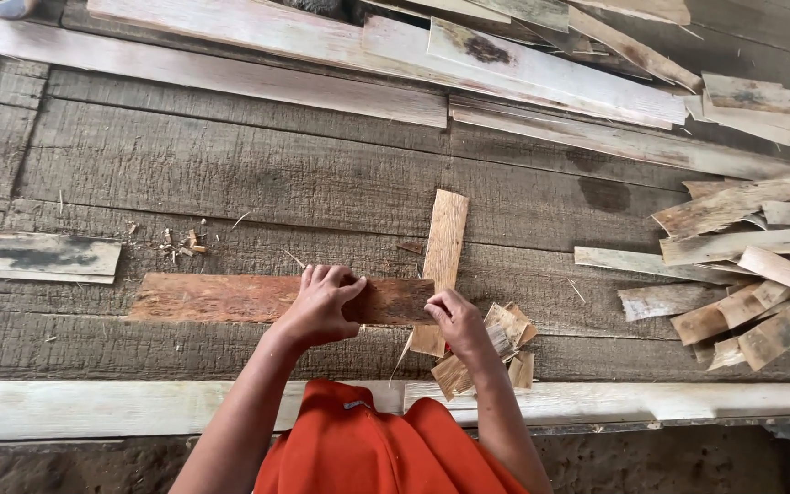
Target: The person uses a red utility knife to cut and trim thin wooden planks on a wooden workbench. They repeatedly position planks, score and cut them, and place trimmed pieces into a growing stack on the left side of the bench.
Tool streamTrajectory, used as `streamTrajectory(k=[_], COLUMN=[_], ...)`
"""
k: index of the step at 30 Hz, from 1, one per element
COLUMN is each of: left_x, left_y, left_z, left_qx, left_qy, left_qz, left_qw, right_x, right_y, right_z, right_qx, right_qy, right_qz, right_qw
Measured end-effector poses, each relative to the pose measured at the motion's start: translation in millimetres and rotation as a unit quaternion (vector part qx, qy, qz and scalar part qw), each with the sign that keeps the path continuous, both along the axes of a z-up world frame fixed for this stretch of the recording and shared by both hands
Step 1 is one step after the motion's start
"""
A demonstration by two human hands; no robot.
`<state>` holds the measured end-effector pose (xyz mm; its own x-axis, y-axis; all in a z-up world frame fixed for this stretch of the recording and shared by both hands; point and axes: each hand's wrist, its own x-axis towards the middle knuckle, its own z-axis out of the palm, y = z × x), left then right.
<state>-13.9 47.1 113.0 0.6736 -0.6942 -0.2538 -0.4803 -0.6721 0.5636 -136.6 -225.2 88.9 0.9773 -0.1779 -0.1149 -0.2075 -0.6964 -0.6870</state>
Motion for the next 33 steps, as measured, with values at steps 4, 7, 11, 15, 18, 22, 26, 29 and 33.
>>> streamTrajectory(k=[4,7,11,15,18,22,26,29,33], left_x=[0,-1,-5,-6,-6,-9,-16,-22,-24], left_y=[-5,-10,-17,-29,-35,-40,-45,-48,-53], left_z=[-24,-27,-25,-29,-24,-19,-8,2,4], left_qx=[-0.012,-0.014,-0.03,-0.036,-0.038,-0.044,-0.044,-0.047,-0.061], left_qy=[0.036,0.023,0.005,0.0,-0.02,-0.039,-0.057,-0.089,-0.143], left_qz=[0.011,0.012,0.012,0.025,0.018,0.021,0.01,0.004,0.004], left_qw=[0.999,1.0,0.999,0.999,0.999,0.998,0.997,0.995,0.988], right_x=[-3,-4,-4,-1,1,0,0,-2,-2], right_y=[-5,-3,-1,-21,-18,-7,-33,-50,-48], right_z=[-10,-5,12,19,29,26,-5,-3,25], right_qx=[-0.045,-0.073,-0.092,-0.017,-0.053,-0.084,-0.118,-0.079,0.234], right_qy=[-0.006,0.005,0.0,-0.019,-0.014,0.032,0.039,0.052,0.02], right_qz=[0.014,0.005,-0.021,-0.03,-0.016,-0.05,-0.135,-0.173,-0.219], right_qw=[0.999,0.997,0.996,0.999,0.998,0.995,0.983,0.98,0.947])
